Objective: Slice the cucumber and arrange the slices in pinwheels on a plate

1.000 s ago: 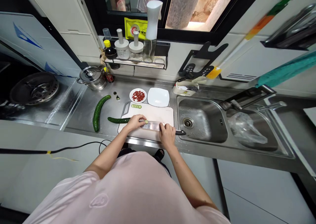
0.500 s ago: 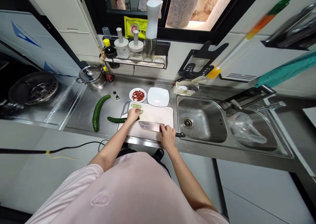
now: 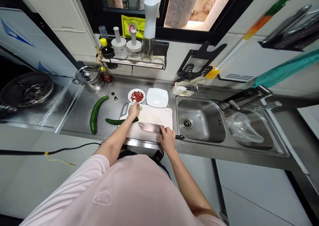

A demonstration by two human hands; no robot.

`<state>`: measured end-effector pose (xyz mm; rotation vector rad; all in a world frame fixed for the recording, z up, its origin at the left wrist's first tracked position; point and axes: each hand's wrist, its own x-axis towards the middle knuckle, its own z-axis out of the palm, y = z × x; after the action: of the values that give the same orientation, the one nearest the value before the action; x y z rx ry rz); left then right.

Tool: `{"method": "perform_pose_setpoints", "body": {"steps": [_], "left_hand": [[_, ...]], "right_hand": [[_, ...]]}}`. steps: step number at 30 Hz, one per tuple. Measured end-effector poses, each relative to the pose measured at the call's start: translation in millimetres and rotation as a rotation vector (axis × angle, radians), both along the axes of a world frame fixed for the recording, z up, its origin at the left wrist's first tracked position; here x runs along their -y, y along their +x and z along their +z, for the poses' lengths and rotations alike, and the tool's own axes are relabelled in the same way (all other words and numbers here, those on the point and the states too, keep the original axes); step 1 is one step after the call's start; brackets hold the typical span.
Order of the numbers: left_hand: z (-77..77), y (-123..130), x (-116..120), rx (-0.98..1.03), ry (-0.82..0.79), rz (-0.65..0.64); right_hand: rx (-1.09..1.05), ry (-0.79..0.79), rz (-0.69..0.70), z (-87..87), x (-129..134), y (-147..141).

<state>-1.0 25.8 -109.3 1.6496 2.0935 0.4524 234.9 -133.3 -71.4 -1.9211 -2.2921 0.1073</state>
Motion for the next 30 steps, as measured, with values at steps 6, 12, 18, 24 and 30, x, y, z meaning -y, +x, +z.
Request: {"method": "perform_pose_setpoints", "body": {"steps": [6, 12, 18, 24, 30], "left_hand": [[3.7, 1, -1, -0.059, 0.006, -0.039], [0.8, -8, 2, -0.092, 0.080, -0.155], [-2.8, -11, 5, -0.085, 0.067, -0.192], [-2.8, -10, 2, -0.106, 0.058, -0.182], [-3.5, -10, 2, -0.099, 0.060, -0.167]], "right_hand": [[-0.024, 0.001, 0.001, -2.4, 0, 3], [-0.043, -0.011, 0.008, -2.8, -1, 3], [-0.045, -0.030, 0.007, -2.2, -2, 1], [-0.044, -0.035, 0.004, -2.1, -1, 3], [-0.041, -0.038, 0.002, -4.7, 0, 6]]}}
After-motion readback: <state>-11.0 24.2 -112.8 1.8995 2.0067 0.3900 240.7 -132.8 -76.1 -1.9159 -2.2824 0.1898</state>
